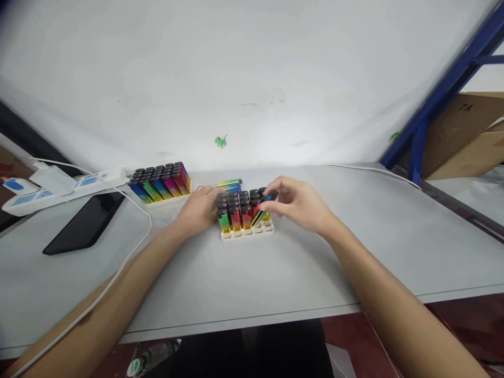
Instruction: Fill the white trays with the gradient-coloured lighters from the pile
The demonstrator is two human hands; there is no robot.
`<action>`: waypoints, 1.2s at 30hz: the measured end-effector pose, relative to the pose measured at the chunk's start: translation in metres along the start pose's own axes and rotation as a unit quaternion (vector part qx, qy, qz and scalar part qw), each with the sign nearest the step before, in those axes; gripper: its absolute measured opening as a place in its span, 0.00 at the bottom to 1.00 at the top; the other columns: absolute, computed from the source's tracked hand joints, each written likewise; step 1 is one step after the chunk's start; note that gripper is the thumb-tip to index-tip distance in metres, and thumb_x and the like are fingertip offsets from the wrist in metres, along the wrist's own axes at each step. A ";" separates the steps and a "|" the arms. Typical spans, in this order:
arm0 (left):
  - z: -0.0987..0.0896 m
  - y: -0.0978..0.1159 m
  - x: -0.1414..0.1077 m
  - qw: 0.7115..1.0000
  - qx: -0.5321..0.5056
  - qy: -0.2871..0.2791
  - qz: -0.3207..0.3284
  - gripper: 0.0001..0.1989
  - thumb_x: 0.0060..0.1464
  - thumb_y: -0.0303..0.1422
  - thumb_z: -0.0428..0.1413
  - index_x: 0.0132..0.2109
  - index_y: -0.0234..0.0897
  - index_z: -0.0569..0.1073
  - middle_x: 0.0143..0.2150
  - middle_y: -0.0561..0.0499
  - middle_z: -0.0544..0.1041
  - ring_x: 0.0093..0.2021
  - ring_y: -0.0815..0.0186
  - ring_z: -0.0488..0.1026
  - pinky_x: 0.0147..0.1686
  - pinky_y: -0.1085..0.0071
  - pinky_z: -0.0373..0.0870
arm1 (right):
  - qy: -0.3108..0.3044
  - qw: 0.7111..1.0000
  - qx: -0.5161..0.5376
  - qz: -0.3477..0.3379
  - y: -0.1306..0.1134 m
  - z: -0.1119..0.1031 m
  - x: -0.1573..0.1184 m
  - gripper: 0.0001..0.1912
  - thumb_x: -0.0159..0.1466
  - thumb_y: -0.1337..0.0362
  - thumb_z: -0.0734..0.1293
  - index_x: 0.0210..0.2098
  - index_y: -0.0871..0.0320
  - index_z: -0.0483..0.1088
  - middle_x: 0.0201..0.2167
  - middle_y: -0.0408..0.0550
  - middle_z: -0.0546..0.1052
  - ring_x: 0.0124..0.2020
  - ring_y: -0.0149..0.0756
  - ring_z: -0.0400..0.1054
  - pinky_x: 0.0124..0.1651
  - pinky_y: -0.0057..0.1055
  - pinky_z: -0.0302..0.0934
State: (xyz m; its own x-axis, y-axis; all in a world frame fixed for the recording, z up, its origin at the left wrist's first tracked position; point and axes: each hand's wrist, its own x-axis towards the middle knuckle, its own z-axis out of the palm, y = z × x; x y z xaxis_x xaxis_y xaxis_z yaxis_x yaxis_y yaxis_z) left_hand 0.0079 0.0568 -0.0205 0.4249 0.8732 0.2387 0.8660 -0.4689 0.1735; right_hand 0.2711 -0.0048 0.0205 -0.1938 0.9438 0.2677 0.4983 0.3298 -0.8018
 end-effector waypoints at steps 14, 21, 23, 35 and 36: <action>0.001 -0.001 0.000 1.000 -0.013 0.005 0.003 0.13 0.60 0.30 0.49 0.50 0.41 0.72 0.49 0.45 0.75 0.52 0.52 0.67 0.49 0.57 0.66 | 0.029 0.982 -0.149 -0.109 0.007 0.021 -0.006 0.20 0.56 0.45 0.73 0.40 0.50 0.72 0.22 0.40 0.74 0.22 0.32 0.64 0.29 0.30 0.59; -0.002 0.000 0.000 1.000 -0.011 0.014 0.006 0.14 0.62 0.29 0.47 0.50 0.41 0.73 0.49 0.46 0.78 0.50 0.53 0.70 0.48 0.57 0.67 | 0.051 0.979 -0.153 -0.123 0.004 0.023 -0.008 0.17 0.60 0.46 0.70 0.38 0.51 0.68 0.22 0.40 0.72 0.21 0.31 0.62 0.28 0.30 0.59; -0.003 0.000 0.001 1.000 -0.011 0.013 0.003 0.15 0.62 0.29 0.47 0.51 0.41 0.73 0.48 0.46 0.78 0.50 0.54 0.70 0.48 0.58 0.68 | 0.066 0.976 -0.165 -0.123 0.003 0.022 -0.009 0.17 0.60 0.45 0.69 0.36 0.51 0.68 0.21 0.40 0.72 0.21 0.31 0.62 0.28 0.30 0.59; -0.005 0.002 0.001 0.999 -0.020 0.018 -0.034 0.15 0.63 0.31 0.47 0.52 0.42 0.73 0.41 0.45 0.78 0.45 0.54 0.74 0.46 0.60 0.69 | 0.053 0.972 -0.170 -0.150 0.001 0.023 -0.009 0.14 0.61 0.48 0.70 0.37 0.51 0.72 0.22 0.41 0.73 0.22 0.32 0.62 0.28 0.31 0.59; -0.005 0.002 0.001 0.999 -0.032 0.019 -0.037 0.15 0.63 0.31 0.47 0.52 0.42 0.73 0.41 0.45 0.78 0.45 0.54 0.74 0.45 0.61 0.69 | 0.050 0.973 -0.168 -0.148 0.001 0.024 -0.009 0.15 0.61 0.48 0.70 0.38 0.51 0.71 0.22 0.41 0.73 0.22 0.31 0.62 0.28 0.30 0.58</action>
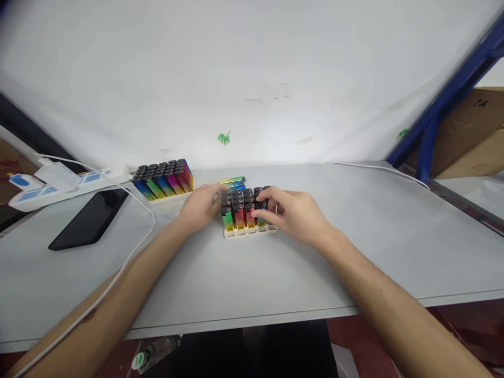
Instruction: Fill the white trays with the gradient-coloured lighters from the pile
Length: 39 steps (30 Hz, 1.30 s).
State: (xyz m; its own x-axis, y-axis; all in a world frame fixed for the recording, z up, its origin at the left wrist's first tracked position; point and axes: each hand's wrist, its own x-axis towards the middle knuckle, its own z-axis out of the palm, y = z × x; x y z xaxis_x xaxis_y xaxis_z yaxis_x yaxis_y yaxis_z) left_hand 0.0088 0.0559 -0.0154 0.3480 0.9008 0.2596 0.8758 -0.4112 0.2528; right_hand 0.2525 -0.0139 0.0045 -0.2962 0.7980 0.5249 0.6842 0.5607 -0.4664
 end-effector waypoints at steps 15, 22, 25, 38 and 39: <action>0.020 -0.003 0.016 0.923 -0.376 0.076 -0.037 0.07 0.57 0.35 0.55 0.42 0.40 0.74 0.42 0.49 0.82 0.44 0.61 0.78 0.42 0.69 0.70 | -0.014 0.988 0.135 0.077 0.063 0.027 0.023 0.14 0.64 0.66 0.60 0.45 0.56 0.73 0.49 0.50 0.77 0.51 0.40 0.71 0.54 0.41 0.63; 0.020 0.001 0.012 0.918 -0.395 0.038 -0.014 0.13 0.51 0.25 0.51 0.43 0.39 0.74 0.39 0.51 0.82 0.37 0.64 0.77 0.37 0.70 0.70 | -0.072 0.969 0.229 0.065 0.054 0.030 0.025 0.21 0.57 0.72 0.61 0.46 0.54 0.77 0.52 0.46 0.77 0.55 0.40 0.70 0.59 0.39 0.61; 0.018 0.003 0.010 0.924 -0.381 0.026 -0.003 0.16 0.50 0.23 0.49 0.45 0.39 0.74 0.40 0.51 0.82 0.35 0.64 0.75 0.35 0.69 0.69 | -0.039 0.960 0.254 0.106 0.058 0.032 0.026 0.15 0.57 0.70 0.64 0.41 0.56 0.78 0.48 0.48 0.79 0.50 0.40 0.73 0.55 0.38 0.64; 0.015 -0.014 0.011 0.997 0.003 0.045 0.057 0.19 0.56 0.25 0.50 0.54 0.38 0.73 0.55 0.44 0.74 0.55 0.52 0.65 0.55 0.55 0.65 | 0.145 0.854 0.396 0.305 0.064 0.021 0.029 0.12 0.58 0.62 0.71 0.41 0.57 0.73 0.34 0.43 0.75 0.33 0.30 0.71 0.39 0.30 0.70; 0.014 -0.013 0.011 0.998 0.014 0.034 0.047 0.19 0.57 0.25 0.51 0.54 0.38 0.73 0.54 0.44 0.74 0.55 0.52 0.65 0.55 0.55 0.65 | 0.147 0.844 0.406 0.319 0.064 0.019 0.029 0.10 0.59 0.62 0.70 0.40 0.58 0.73 0.33 0.44 0.74 0.32 0.30 0.71 0.37 0.29 0.70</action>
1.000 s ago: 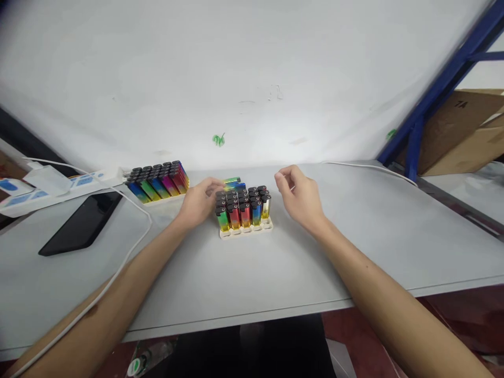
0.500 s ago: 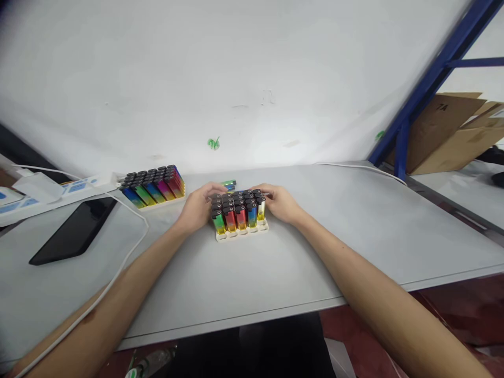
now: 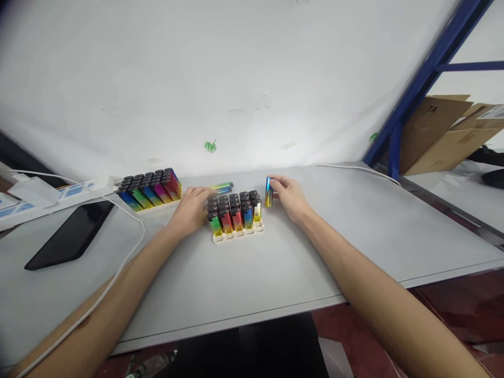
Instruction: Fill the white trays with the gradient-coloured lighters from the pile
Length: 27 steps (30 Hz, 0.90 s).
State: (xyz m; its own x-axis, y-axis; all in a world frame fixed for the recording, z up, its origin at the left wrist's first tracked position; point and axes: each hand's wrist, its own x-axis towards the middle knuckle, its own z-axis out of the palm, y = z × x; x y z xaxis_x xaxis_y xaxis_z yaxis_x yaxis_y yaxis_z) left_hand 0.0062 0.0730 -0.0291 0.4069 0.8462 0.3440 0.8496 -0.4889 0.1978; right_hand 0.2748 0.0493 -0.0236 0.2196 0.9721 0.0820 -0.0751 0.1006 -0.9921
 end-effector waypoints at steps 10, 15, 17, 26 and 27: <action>-0.007 0.007 -0.004 0.998 0.049 -0.023 -0.024 0.16 0.59 0.30 0.50 0.53 0.38 0.72 0.49 0.42 0.73 0.52 0.50 0.65 0.53 0.56 0.65 | -0.038 0.995 0.075 0.058 -0.010 -0.002 -0.009 0.15 0.64 0.47 0.65 0.42 0.50 0.65 0.21 0.36 0.65 0.15 0.24 0.51 0.14 0.19 0.41; -0.010 0.009 -0.005 0.998 0.034 -0.031 -0.032 0.10 0.57 0.30 0.51 0.46 0.39 0.70 0.46 0.44 0.74 0.50 0.51 0.66 0.49 0.56 0.66 | -0.044 0.992 0.058 0.103 -0.012 -0.003 -0.011 0.23 0.65 0.44 0.58 0.28 0.56 0.64 0.14 0.35 0.53 0.13 0.23 0.40 0.14 0.22 0.35; -0.011 0.010 -0.006 0.998 0.027 -0.034 -0.034 0.07 0.57 0.31 0.51 0.44 0.39 0.69 0.45 0.45 0.74 0.50 0.51 0.66 0.48 0.57 0.66 | -0.047 0.991 0.056 0.110 -0.014 -0.003 -0.012 0.19 0.66 0.48 0.57 0.26 0.55 0.62 0.13 0.34 0.52 0.13 0.24 0.38 0.14 0.23 0.35; -0.013 0.013 -0.006 0.999 0.023 -0.032 -0.028 0.01 0.57 0.31 0.52 0.38 0.41 0.66 0.41 0.45 0.75 0.47 0.51 0.68 0.43 0.58 0.66 | -0.050 0.993 0.059 0.088 -0.015 -0.001 -0.015 0.10 0.62 0.53 0.59 0.31 0.52 0.61 0.13 0.32 0.52 0.13 0.25 0.37 0.15 0.23 0.34; -0.013 0.013 -0.006 0.999 0.023 -0.031 -0.029 0.01 0.57 0.31 0.52 0.38 0.41 0.66 0.41 0.45 0.75 0.47 0.51 0.68 0.43 0.57 0.66 | -0.051 0.993 0.056 0.089 -0.014 -0.001 -0.015 0.12 0.62 0.51 0.59 0.32 0.52 0.61 0.13 0.32 0.52 0.13 0.25 0.37 0.15 0.23 0.34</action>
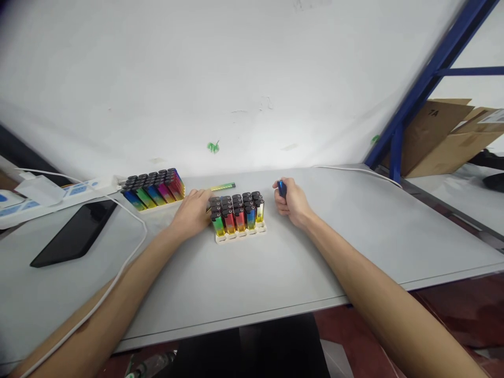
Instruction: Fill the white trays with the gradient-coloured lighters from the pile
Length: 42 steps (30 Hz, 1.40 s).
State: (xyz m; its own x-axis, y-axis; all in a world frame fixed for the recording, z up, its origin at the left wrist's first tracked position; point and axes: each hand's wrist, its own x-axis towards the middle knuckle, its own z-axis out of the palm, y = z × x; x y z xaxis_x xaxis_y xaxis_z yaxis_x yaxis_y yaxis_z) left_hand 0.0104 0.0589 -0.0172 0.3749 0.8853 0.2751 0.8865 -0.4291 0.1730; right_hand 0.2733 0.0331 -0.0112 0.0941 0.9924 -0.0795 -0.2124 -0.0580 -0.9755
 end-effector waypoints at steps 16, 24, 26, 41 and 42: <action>0.000 -0.001 0.000 1.000 0.012 -0.001 0.004 0.03 0.57 0.31 0.53 0.34 0.41 0.65 0.36 0.46 0.75 0.43 0.52 0.69 0.39 0.60 0.65 | -0.017 0.999 -0.016 -0.028 0.001 0.003 -0.005 0.16 0.64 0.50 0.57 0.34 0.54 0.67 0.17 0.36 0.56 0.15 0.27 0.45 0.16 0.25 0.41; -0.002 0.001 -0.002 1.000 0.002 0.006 -0.015 0.14 0.62 0.30 0.46 0.53 0.40 0.69 0.41 0.45 0.78 0.48 0.52 0.70 0.43 0.60 0.66 | -0.068 0.991 -0.090 -0.078 -0.012 -0.009 -0.009 0.14 0.57 0.52 0.73 0.32 0.56 0.71 0.32 0.45 0.71 0.36 0.37 0.70 0.41 0.36 0.67; -0.002 0.000 -0.002 1.000 0.011 0.009 -0.011 0.16 0.62 0.29 0.46 0.54 0.41 0.69 0.39 0.45 0.78 0.47 0.53 0.70 0.42 0.61 0.66 | -0.070 0.982 -0.137 -0.106 -0.014 -0.017 -0.008 0.15 0.56 0.52 0.74 0.29 0.56 0.72 0.32 0.45 0.72 0.38 0.36 0.69 0.44 0.35 0.65; -0.001 0.000 -0.002 1.000 -0.003 -0.003 0.010 0.18 0.61 0.30 0.48 0.55 0.43 0.71 0.46 0.46 0.78 0.49 0.53 0.70 0.47 0.60 0.67 | -0.193 0.962 -0.191 -0.024 -0.022 -0.021 -0.018 0.17 0.51 0.57 0.78 0.31 0.57 0.70 0.26 0.41 0.74 0.28 0.30 0.68 0.34 0.31 0.60; -0.001 0.000 -0.002 1.000 -0.003 -0.004 0.011 0.17 0.61 0.30 0.48 0.55 0.42 0.71 0.47 0.46 0.78 0.49 0.53 0.70 0.47 0.59 0.67 | -0.200 0.959 -0.200 -0.025 -0.022 -0.020 -0.018 0.16 0.51 0.57 0.78 0.31 0.57 0.70 0.26 0.41 0.75 0.28 0.30 0.68 0.34 0.31 0.60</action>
State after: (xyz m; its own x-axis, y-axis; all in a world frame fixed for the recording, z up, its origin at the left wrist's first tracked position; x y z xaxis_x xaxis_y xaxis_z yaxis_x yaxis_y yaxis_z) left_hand 0.0091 0.0571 -0.0168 0.3963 0.8773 0.2708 0.8768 -0.4491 0.1719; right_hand 0.2952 0.0144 0.0073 -0.3030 0.9527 -0.0235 0.1798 0.0330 -0.9831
